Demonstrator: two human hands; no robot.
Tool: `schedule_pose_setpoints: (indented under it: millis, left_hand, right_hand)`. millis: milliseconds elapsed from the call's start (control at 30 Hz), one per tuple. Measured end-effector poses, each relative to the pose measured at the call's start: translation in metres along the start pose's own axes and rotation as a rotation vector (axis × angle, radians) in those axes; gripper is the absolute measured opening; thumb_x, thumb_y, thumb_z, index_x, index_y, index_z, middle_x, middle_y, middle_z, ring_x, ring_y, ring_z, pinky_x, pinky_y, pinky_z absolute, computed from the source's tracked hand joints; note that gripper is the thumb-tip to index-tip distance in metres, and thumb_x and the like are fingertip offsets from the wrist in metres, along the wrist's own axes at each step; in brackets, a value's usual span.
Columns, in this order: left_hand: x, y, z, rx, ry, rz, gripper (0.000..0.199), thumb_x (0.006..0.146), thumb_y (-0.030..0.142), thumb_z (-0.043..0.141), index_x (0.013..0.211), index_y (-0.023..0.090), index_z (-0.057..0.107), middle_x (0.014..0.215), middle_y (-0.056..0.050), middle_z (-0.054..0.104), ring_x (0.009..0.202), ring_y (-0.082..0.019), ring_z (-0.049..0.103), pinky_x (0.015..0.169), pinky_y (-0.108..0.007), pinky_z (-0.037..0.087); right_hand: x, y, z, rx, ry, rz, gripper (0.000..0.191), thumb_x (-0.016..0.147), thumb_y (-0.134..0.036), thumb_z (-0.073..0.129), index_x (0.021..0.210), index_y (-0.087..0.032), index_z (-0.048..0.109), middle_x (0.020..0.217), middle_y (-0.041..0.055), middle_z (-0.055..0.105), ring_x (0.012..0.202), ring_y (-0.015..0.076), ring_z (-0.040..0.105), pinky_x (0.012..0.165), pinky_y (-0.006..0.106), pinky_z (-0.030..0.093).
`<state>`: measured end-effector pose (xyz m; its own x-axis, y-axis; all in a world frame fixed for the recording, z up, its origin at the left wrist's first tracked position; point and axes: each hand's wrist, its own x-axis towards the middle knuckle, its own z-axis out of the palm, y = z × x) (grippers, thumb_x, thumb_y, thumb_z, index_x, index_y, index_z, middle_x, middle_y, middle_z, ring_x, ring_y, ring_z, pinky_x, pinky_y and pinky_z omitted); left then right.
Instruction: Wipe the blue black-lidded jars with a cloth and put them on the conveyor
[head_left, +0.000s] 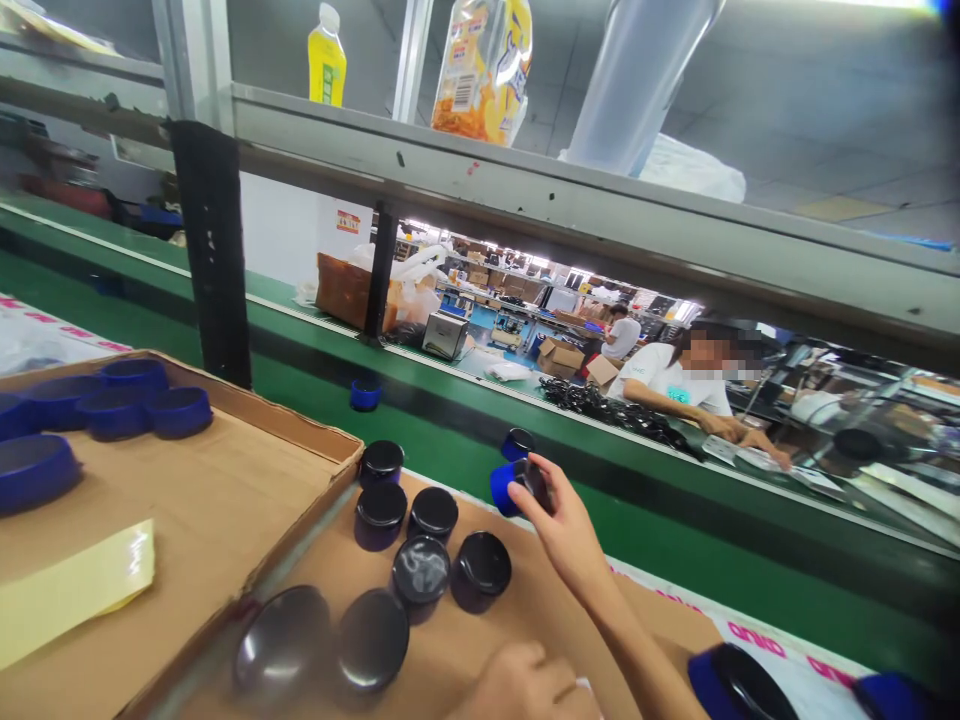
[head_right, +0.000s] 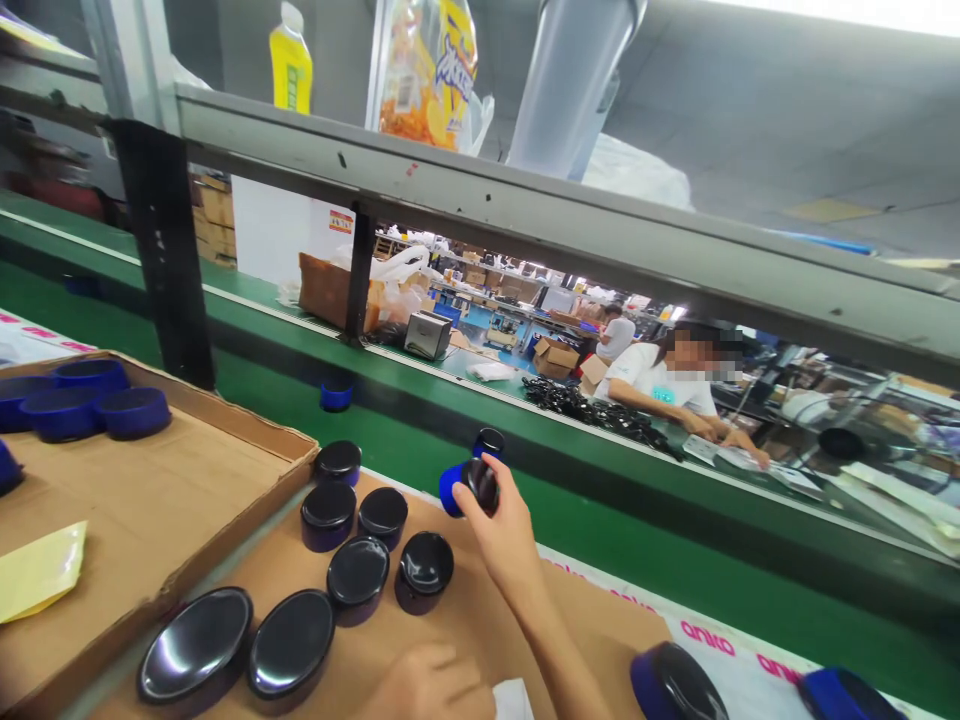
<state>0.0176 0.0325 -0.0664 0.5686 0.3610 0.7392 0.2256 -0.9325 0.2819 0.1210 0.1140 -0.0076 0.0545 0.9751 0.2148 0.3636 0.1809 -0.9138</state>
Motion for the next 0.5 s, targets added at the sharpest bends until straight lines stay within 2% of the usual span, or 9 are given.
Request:
schedule_pose_setpoints:
  millis: [67, 100, 167, 200, 233, 300, 367, 400, 500]
  left_hand:
    - [0.002, 0.003, -0.018, 0.014, 0.155, 0.011, 0.058, 0.102, 0.031, 0.012, 0.073, 0.018, 0.061, 0.063, -0.006, 0.064, 0.059, -0.017, 0.062, 0.052, -0.029, 0.049]
    - [0.004, 0.007, -0.029, 0.007, 0.238, -0.031, 0.062, 0.101, 0.035, 0.005, 0.081, 0.018, 0.061, 0.074, -0.011, 0.067, 0.070, -0.020, 0.065, 0.058, -0.032, 0.051]
    - [0.009, 0.015, -0.052, -0.042, 0.341, -0.235, 0.035, 0.101, 0.031, 0.024, 0.119, 0.019, 0.050, 0.113, -0.017, 0.063, 0.106, -0.027, 0.060, 0.082, -0.040, 0.052]
    - [0.012, 0.019, -0.062, -0.143, 0.356, -0.440, 0.036, 0.097, 0.036, 0.037, 0.131, 0.024, 0.041, 0.128, -0.016, 0.055, 0.118, -0.029, 0.053, 0.093, -0.046, 0.047]
    - [0.015, 0.022, -0.070, -0.272, 0.301, -0.587, 0.056, 0.090, 0.046, 0.052, 0.139, 0.027, 0.033, 0.140, -0.015, 0.045, 0.127, -0.033, 0.044, 0.101, -0.054, 0.039]
    - [0.022, 0.025, -0.077, -0.584, 0.110, -0.759, 0.084, 0.071, 0.057, 0.070, 0.142, 0.030, 0.034, 0.150, -0.011, 0.034, 0.135, -0.038, 0.034, 0.110, -0.062, 0.023]
    - [0.026, 0.022, -0.075, -0.853, -0.045, -0.784, 0.084, 0.063, 0.055, 0.077, 0.136, 0.027, 0.046, 0.147, -0.011, 0.040, 0.135, -0.037, 0.036, 0.112, -0.058, 0.020]
    - [0.027, 0.020, -0.072, -0.955, -0.060, -0.797, 0.079, 0.063, 0.052, 0.079, 0.132, 0.025, 0.050, 0.141, -0.012, 0.046, 0.132, -0.035, 0.040, 0.112, -0.054, 0.023]
    - [0.026, 0.011, -0.061, -1.127, 0.032, -0.869, 0.068, 0.059, 0.048, 0.083, 0.115, 0.020, 0.056, 0.119, -0.011, 0.062, 0.117, -0.030, 0.056, 0.102, -0.044, 0.038]
  right_hand:
    - [-0.025, -0.010, -0.011, 0.222, 0.010, 0.128, 0.050, 0.086, -0.054, 0.056, 0.116, -0.014, 0.053, 0.095, 0.0055, 0.064, 0.078, 0.0175, 0.062, 0.070, 0.034, 0.053]
    - [-0.040, -0.016, -0.017, 0.331, -0.002, 0.191, 0.057, 0.083, -0.062, 0.052, 0.110, -0.012, 0.056, 0.083, 0.0043, 0.065, 0.067, 0.0168, 0.061, 0.060, 0.031, 0.052]
    - [-0.069, -0.029, -0.024, 0.514, -0.024, 0.314, 0.067, 0.079, -0.071, 0.048, 0.110, -0.013, 0.057, 0.080, 0.0053, 0.068, 0.068, 0.0200, 0.064, 0.056, 0.031, 0.053]
    - [-0.082, -0.034, -0.027, 0.583, -0.020, 0.369, 0.066, 0.080, -0.070, 0.048, 0.115, -0.015, 0.056, 0.086, 0.0054, 0.070, 0.075, 0.0212, 0.067, 0.058, 0.030, 0.054]
    - [-0.092, -0.039, -0.028, 0.639, -0.016, 0.416, 0.066, 0.080, -0.070, 0.048, 0.116, -0.016, 0.056, 0.092, 0.0060, 0.072, 0.083, 0.0222, 0.068, 0.063, 0.030, 0.055]
    - [-0.107, -0.043, -0.029, 0.725, -0.027, 0.501, 0.067, 0.079, -0.070, 0.049, 0.114, -0.014, 0.060, 0.096, 0.0082, 0.072, 0.092, 0.0245, 0.068, 0.066, 0.030, 0.056]
    - [-0.113, -0.040, -0.029, 0.746, -0.033, 0.514, 0.071, 0.078, -0.072, 0.047, 0.118, -0.014, 0.058, 0.094, 0.0103, 0.073, 0.090, 0.0264, 0.069, 0.061, 0.031, 0.055]
    - [-0.114, -0.036, -0.030, 0.710, -0.022, 0.484, 0.073, 0.080, -0.072, 0.044, 0.124, -0.015, 0.053, 0.092, 0.0102, 0.073, 0.084, 0.0260, 0.070, 0.058, 0.032, 0.055]
    - [-0.115, -0.019, -0.037, 0.520, 0.059, 0.307, 0.077, 0.085, -0.074, 0.031, 0.140, -0.020, 0.031, 0.076, 0.0058, 0.072, 0.059, 0.0216, 0.068, 0.053, 0.033, 0.051]
